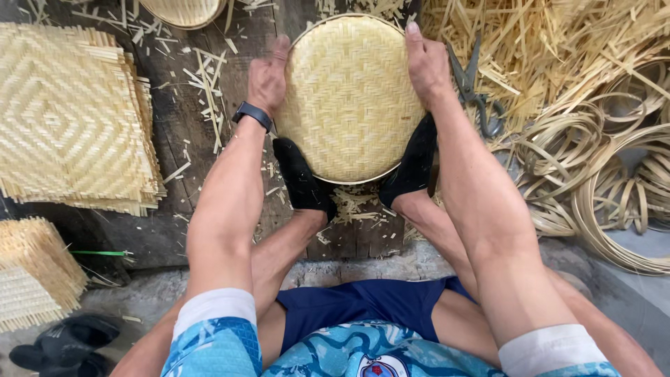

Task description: The person sits on the floor and assembles round woven trays by placing a pre-woven mat onto a wooden mold, trimming the excess edges with shears, and fitting a bamboo rim around the perimeter. The person repeats this process for multiple units.

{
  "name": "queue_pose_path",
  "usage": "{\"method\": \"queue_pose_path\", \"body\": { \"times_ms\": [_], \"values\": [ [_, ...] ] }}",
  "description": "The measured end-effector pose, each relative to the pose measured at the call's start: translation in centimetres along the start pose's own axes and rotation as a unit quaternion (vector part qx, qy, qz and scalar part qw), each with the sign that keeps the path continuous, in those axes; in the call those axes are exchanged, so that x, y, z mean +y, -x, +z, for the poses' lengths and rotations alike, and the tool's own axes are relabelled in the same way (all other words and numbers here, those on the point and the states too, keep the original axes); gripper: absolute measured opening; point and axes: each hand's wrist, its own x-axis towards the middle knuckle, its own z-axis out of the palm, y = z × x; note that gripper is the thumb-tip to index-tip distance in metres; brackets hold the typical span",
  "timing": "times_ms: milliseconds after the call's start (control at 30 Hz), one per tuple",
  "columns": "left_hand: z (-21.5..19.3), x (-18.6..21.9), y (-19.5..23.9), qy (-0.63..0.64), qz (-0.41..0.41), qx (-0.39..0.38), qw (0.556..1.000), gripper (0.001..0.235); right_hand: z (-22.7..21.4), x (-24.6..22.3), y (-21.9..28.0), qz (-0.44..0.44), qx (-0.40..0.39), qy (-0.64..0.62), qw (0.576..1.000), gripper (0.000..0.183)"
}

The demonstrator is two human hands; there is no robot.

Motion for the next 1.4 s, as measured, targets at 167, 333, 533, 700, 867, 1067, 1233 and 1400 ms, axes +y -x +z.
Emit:
{"method": "queue_pose_path", "body": {
  "times_ms": [167,333,533,700,867,1067,1233,1400],
  "values": [
    [0.2,0.3,-1.5,0.024,-0.018,0.004,1.000,0.087,0.3,-2.2,2.8,-0.069,0.127,0.051,0.988,0.054],
    [1.5,0.1,-2.8,0.049,-0.007,0.092,0.995,0.079,-5.9,-8.0,10.6,-0.209,0.122,0.188,0.952,0.025],
    [2.2,-4.6,2.1,-0.052,0.032,0.383,0.922,0.055,-21.4,-14.3,22.2,-0.123,-0.016,0.500,0.857,0.038],
    [-2.2,-5.7,8.6,0.003,-0.017,0.290,0.957,0.042,-22.6,-12.8,26.8,-0.048,-0.062,0.411,0.908,0.037],
    [-2.2,-4.4,9.2,0.047,-0.011,0.215,0.975,0.049,-14.0,-5.0,20.7,-0.084,-0.105,0.261,0.956,0.043],
    [2.2,-4.3,6.5,0.368,-0.145,0.127,0.910,0.063,-2.8,2.9,11.1,-0.042,-0.025,-0.173,0.984,0.051],
    [3.7,-2.4,7.6,0.439,-0.200,0.216,0.849,0.064,1.0,3.5,10.0,0.113,-0.029,-0.448,0.886,0.050],
    [2.2,2.7,12.1,0.495,0.091,0.190,0.843,0.075,-6.5,0.6,13.2,-0.200,0.058,-0.468,0.859,0.059]
  ]
}}
